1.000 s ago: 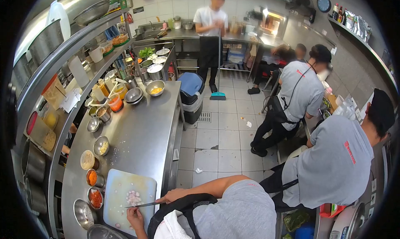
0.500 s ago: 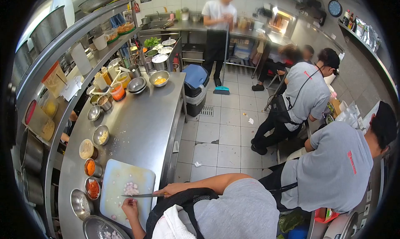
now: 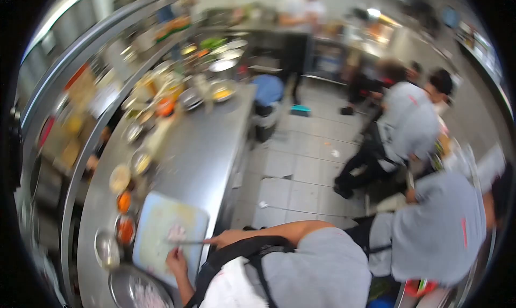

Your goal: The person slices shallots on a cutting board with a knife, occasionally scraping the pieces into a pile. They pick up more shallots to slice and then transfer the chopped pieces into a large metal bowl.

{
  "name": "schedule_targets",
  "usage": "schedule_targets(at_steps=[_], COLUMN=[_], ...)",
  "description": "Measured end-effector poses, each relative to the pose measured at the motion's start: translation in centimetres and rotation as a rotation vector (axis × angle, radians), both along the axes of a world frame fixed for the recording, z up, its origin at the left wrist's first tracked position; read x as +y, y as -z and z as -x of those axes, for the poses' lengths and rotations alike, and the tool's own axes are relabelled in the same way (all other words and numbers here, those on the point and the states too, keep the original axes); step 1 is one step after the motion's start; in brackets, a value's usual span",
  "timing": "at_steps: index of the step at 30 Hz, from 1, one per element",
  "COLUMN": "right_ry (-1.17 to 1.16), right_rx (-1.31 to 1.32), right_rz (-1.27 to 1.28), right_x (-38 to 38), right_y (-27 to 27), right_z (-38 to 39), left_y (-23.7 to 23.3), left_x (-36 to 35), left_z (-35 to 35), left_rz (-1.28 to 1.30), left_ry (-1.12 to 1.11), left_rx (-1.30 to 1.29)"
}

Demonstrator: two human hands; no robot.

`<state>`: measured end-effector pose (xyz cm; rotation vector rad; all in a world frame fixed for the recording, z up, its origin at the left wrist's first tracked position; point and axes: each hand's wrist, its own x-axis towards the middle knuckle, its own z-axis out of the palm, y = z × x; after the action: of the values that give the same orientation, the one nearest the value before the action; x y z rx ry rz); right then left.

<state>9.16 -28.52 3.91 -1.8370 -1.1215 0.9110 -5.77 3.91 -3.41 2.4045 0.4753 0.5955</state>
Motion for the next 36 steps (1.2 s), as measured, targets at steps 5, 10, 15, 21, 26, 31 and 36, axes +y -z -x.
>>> schedule_targets(at_steps=[5, 10, 15, 21, 26, 31, 36], right_ry=[-0.035, -0.015, -0.014, -0.022, -0.044, -0.034, -0.026], right_rx=[-0.143, -0.300, -0.235, -0.364, -0.475, -0.501, -0.472], right_rz=[0.141, 0.124, 0.158, 0.195, 0.272, 0.270, 0.291], right_x=[0.0, 0.6, 0.7, 0.6, 0.6, 0.4, 0.3], right_y=[-2.0, -1.4, -1.7, -2.9, -5.1, -5.6, -3.4], right_z=[-0.5, 0.5, 0.9, 1.5, 2.3, 2.8, 2.9], left_y=[-3.6, -4.3, -5.3, -5.2, -5.6, -5.4, -4.8], left_x=[-1.8, -0.6, -0.7, -0.7, -0.3, -0.2, 0.0], left_z=[-1.4, -0.3, -0.2, 0.0, -0.2, -0.3, -0.4], left_rz=[0.115, 0.093, 0.096, 0.043, -0.036, -0.073, -0.074], left_ry=[-0.069, 0.003, 0.019, 0.064, 0.108, 0.126, 0.137], left_rx=[0.039, 0.009, 0.000, -0.003, -0.022, -0.023, -0.033])
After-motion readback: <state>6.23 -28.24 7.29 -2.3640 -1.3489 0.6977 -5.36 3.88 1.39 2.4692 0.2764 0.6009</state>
